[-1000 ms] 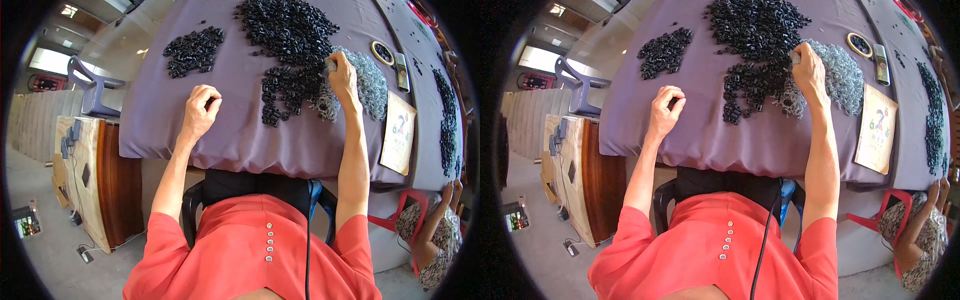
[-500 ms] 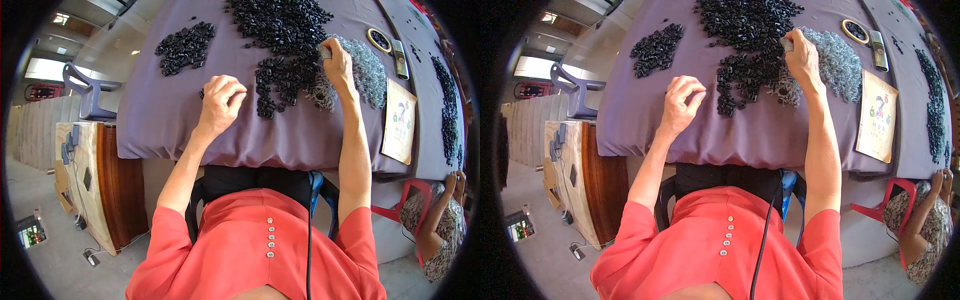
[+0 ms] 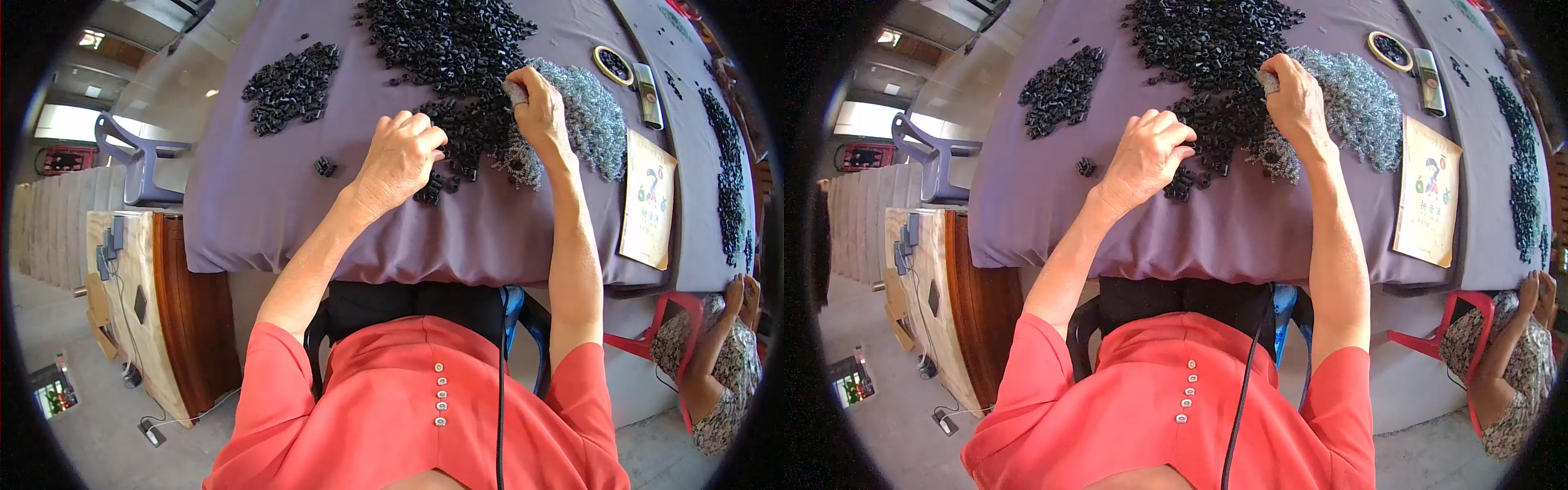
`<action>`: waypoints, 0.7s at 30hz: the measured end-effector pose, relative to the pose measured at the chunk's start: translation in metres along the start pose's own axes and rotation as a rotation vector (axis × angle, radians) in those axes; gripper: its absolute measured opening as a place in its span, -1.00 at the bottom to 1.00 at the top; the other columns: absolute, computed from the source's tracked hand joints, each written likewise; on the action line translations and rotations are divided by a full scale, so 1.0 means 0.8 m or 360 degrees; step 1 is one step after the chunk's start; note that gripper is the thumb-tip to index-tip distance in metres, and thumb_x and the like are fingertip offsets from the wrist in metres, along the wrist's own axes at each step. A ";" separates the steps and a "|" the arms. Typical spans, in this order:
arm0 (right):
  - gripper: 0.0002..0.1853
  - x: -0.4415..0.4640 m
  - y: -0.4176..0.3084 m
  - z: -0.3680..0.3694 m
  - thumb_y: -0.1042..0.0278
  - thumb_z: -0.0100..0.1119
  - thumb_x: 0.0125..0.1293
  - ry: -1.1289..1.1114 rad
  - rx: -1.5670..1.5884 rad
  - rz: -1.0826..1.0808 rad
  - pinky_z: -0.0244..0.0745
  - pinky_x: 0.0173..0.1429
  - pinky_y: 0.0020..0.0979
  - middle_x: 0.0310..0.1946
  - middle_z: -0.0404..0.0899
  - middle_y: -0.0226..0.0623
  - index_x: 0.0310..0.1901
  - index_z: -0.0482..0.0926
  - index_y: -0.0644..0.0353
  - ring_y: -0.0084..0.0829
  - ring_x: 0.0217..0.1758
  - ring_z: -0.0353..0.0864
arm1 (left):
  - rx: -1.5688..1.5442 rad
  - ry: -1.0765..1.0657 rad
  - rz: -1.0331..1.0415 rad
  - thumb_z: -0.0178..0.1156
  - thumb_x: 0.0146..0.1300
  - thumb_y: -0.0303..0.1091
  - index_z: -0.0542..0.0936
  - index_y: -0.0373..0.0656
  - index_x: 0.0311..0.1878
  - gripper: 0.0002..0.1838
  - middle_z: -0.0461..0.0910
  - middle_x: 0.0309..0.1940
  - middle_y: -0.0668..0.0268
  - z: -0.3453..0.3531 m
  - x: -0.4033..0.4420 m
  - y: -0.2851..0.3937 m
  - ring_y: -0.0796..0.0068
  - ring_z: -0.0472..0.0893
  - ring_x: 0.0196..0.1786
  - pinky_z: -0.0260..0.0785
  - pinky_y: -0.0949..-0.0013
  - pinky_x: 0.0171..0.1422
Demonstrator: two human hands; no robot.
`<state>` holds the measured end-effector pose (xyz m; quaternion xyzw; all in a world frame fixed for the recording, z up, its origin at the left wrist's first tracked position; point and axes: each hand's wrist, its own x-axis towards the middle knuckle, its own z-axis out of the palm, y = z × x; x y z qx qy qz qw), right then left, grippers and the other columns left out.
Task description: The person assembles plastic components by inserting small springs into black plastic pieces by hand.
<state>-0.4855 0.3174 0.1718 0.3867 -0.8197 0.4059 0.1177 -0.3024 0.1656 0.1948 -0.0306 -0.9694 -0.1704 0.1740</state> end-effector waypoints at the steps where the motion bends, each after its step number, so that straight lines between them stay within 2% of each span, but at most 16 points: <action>1: -0.77 0.000 0.000 0.001 0.63 -0.01 0.01 -0.0011 -0.0006 0.0005 0.41 -0.08 -0.19 -0.28 0.55 -0.08 -0.25 0.48 0.23 -0.03 -0.16 0.52 | -0.0010 -0.0005 -0.0005 0.27 0.00 -0.43 0.55 -0.17 -0.36 -0.88 0.47 -0.40 0.34 0.001 0.001 0.001 0.28 0.46 -0.23 0.27 0.25 -0.10; 8: -0.71 -0.001 -0.004 0.002 0.69 -0.03 -0.05 -0.0020 -0.0017 -0.0018 0.43 -0.08 -0.20 -0.28 0.55 -0.08 -0.24 0.49 0.23 -0.04 -0.16 0.52 | -0.0157 -0.0074 -0.0080 0.24 0.00 -0.48 0.51 -0.20 -0.37 -0.88 0.47 -0.37 0.26 0.009 0.010 0.001 0.21 0.46 -0.23 0.31 0.21 -0.12; 11: -0.71 0.000 -0.007 0.000 0.69 -0.02 -0.06 0.0026 0.0010 -0.0034 0.43 -0.07 -0.20 -0.27 0.54 -0.08 -0.24 0.50 0.24 -0.03 -0.16 0.52 | -0.0285 0.0091 -0.0015 0.22 0.00 -0.54 0.48 -0.22 -0.34 -0.86 0.47 -0.36 0.22 0.013 0.016 0.001 0.17 0.46 -0.24 0.32 0.21 -0.07; 14: -0.68 0.001 -0.011 -0.002 0.71 -0.03 -0.08 0.0065 0.0154 0.0042 0.43 -0.04 -0.25 -0.27 0.55 -0.08 -0.23 0.53 0.26 -0.07 -0.16 0.53 | -0.0435 0.0434 -0.0031 0.20 0.03 -0.58 0.45 -0.25 -0.32 -0.85 0.44 -0.37 0.20 0.020 0.031 -0.008 0.21 0.48 -0.29 0.35 0.27 -0.11; 15: -0.68 0.001 -0.014 -0.004 0.71 -0.04 -0.07 0.0055 0.0233 0.0103 0.43 -0.04 -0.27 -0.28 0.56 -0.09 -0.23 0.53 0.27 -0.10 -0.17 0.55 | -0.0605 0.0400 -0.0192 0.17 0.11 -0.59 0.44 -0.26 -0.29 -0.87 0.49 -0.40 0.24 0.019 0.035 -0.011 0.38 0.53 -0.34 0.39 0.38 -0.19; 16: -0.68 0.002 -0.018 -0.004 0.72 -0.04 -0.07 0.0045 0.0313 0.0161 0.44 -0.04 -0.30 -0.29 0.57 -0.09 -0.22 0.54 0.27 -0.13 -0.18 0.56 | -0.0751 0.0390 -0.0269 0.16 0.13 -0.58 0.44 -0.26 -0.28 -0.89 0.51 -0.41 0.25 0.019 0.039 -0.014 0.43 0.53 -0.35 0.39 0.40 -0.21; 17: -0.67 0.003 -0.025 -0.006 0.72 -0.04 -0.03 -0.0011 0.0470 0.0297 0.44 -0.07 -0.41 -0.30 0.60 -0.14 -0.20 0.56 0.25 -0.28 -0.23 0.59 | -0.0894 0.0381 -0.0345 0.15 0.15 -0.58 0.44 -0.26 -0.28 -0.90 0.53 -0.42 0.27 0.020 0.043 -0.019 0.47 0.54 -0.36 0.39 0.43 -0.23; 18: -0.67 0.004 -0.030 -0.006 0.72 -0.04 -0.01 -0.0083 0.0537 0.0347 0.44 -0.08 -0.43 -0.30 0.61 -0.16 -0.20 0.57 0.24 -0.32 -0.24 0.59 | -0.1038 0.0370 -0.0417 0.15 0.18 -0.57 0.44 -0.26 -0.27 -0.91 0.55 -0.42 0.28 0.022 0.045 -0.023 0.52 0.55 -0.38 0.40 0.46 -0.24; 19: -0.68 0.005 -0.034 -0.006 0.72 -0.03 0.00 -0.0156 0.0602 0.0402 0.44 -0.10 -0.46 -0.30 0.62 -0.18 -0.19 0.57 0.23 -0.36 -0.26 0.60 | -0.0974 0.0438 -0.0415 0.13 0.21 -0.55 0.46 -0.24 -0.24 -0.92 0.60 -0.45 0.31 0.026 0.044 -0.024 0.57 0.55 -0.37 0.42 0.47 -0.20; 21: -0.68 0.006 -0.037 -0.005 0.72 -0.03 0.02 -0.0236 0.0665 0.0458 0.44 -0.11 -0.48 -0.31 0.62 -0.20 -0.19 0.58 0.22 -0.40 -0.27 0.60 | -0.0912 0.0515 -0.0332 0.11 0.25 -0.50 0.47 -0.23 -0.21 -0.93 0.59 -0.42 0.31 0.031 0.039 -0.025 0.54 0.57 -0.35 0.41 0.48 -0.20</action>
